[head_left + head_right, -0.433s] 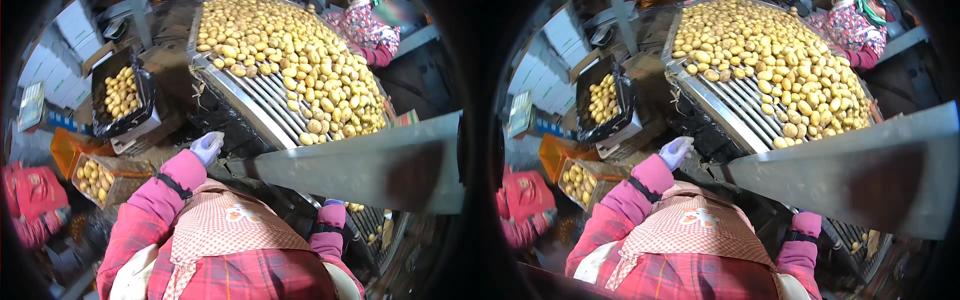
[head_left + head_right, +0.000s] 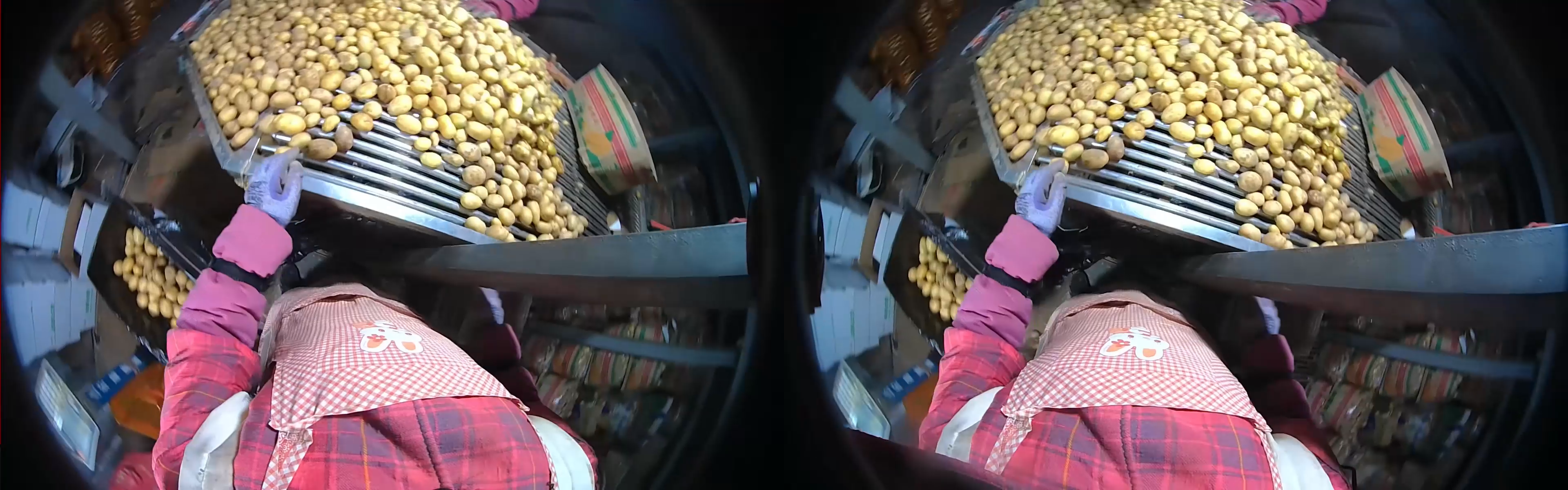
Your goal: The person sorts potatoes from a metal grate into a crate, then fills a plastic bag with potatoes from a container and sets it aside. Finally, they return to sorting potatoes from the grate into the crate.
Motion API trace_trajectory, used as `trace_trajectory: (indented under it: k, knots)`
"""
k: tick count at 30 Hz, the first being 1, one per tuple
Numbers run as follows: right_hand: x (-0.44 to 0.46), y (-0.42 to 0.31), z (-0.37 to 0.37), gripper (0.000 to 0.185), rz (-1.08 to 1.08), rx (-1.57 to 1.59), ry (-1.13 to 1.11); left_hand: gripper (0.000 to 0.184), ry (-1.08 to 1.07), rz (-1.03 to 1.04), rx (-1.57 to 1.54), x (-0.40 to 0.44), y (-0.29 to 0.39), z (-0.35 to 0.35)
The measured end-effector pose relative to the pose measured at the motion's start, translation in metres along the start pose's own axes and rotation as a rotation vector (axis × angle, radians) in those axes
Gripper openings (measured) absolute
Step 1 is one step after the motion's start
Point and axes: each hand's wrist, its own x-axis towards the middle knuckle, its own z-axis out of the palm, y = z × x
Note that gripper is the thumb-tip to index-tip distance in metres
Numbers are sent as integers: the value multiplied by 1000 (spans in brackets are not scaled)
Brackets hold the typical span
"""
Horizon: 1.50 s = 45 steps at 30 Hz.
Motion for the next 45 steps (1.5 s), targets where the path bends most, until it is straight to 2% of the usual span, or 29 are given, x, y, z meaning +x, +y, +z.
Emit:
trace_trajectory:
  k: [1, 2, 3, 4, 6, 7, 8, 9, 12, 18, 19, 20, 22, 24, 26, 28, 32, 34, 36, 38, 40, 41, 44, 45]
  knots:
    - [-35, -99, -55, 30, -152, -56, -63, 29, -61, 17, 42, 14, -7, -5]
    - [-43, -100, -18, 27, -146, 205, -219, 29, -122, 36, 82, 27, -13, -7]
    - [-53, -101, 18, 25, -139, 472, -367, 31, -95, 125, 199, 38, -29, -2]
    - [-72, -153, 11, 24, 299, 816, -352, 35, -131, 120, 203, 48, -38, 1]
    - [-59, -161, 4, 29, -94, 543, -530, 47, -208, 132, 356, 59, -57, 7]
    - [-44, -193, -22, 32, -130, 298, -511, 47, -220, 145, 345, 60, -55, 8]
    - [-30, -229, -50, 36, -167, 51, -493, 54, -277, 60, 448, 59, -49, 8]
    - [-23, -239, -53, 40, -211, 3, -448, 61, -333, -28, 553, 58, -45, 7]
    - [1, -279, -66, 36, -294, 12, -328, 66, -436, -34, 557, 61, -47, 2]
    - [57, -334, -83, 30, -480, 112, -67, 62, -472, -40, 529, 63, -47, -3]
    - [69, -343, -92, 26, -484, 136, -57, 61, -535, -89, 499, 63, -48, -4]
    - [83, -352, -98, 24, -505, 270, -3, 61, -597, -137, 467, 63, -50, -4]
    - [119, -371, -98, 25, -515, 486, 240, 57, -574, -102, 472, 63, -54, -6]
    - [164, -385, -102, 28, -443, 606, 271, 60, -714, -201, 423, 68, -43, -14]
    - [209, -387, -90, 31, -316, 609, 295, 59, -705, -216, 435, 68, -44, -14]
    - [240, -390, -94, 37, -203, 398, 207, 58, -705, -203, 376, 68, -51, -11]
    - [305, -383, -87, 44, -164, 126, 162, 56, -685, -213, 327, 68, -49, -15]
    - [334, -387, -86, 36, -268, 4, 219, 55, -671, -231, 341, 72, -48, -17]
    - [362, -393, -91, 32, -503, -25, 172, 52, -690, -252, 341, 73, -42, -17]
    - [392, -404, -94, 33, -645, -125, 72, 49, -696, -332, 356, 74, -39, -20]
    - [410, -411, -87, 36, -609, -294, 122, 47, -745, -292, 280, 76, -44, -19]
    - [429, -408, -80, 41, -605, -335, 18, 47, -745, -319, 288, 75, -46, -18]
    - [443, -418, -75, 54, -588, -456, -15, 30, -773, -79, 387, 74, -48, -21]
    - [450, -423, -78, 59, -584, -474, -59, 22, -672, 241, 462, 75, -45, -27]
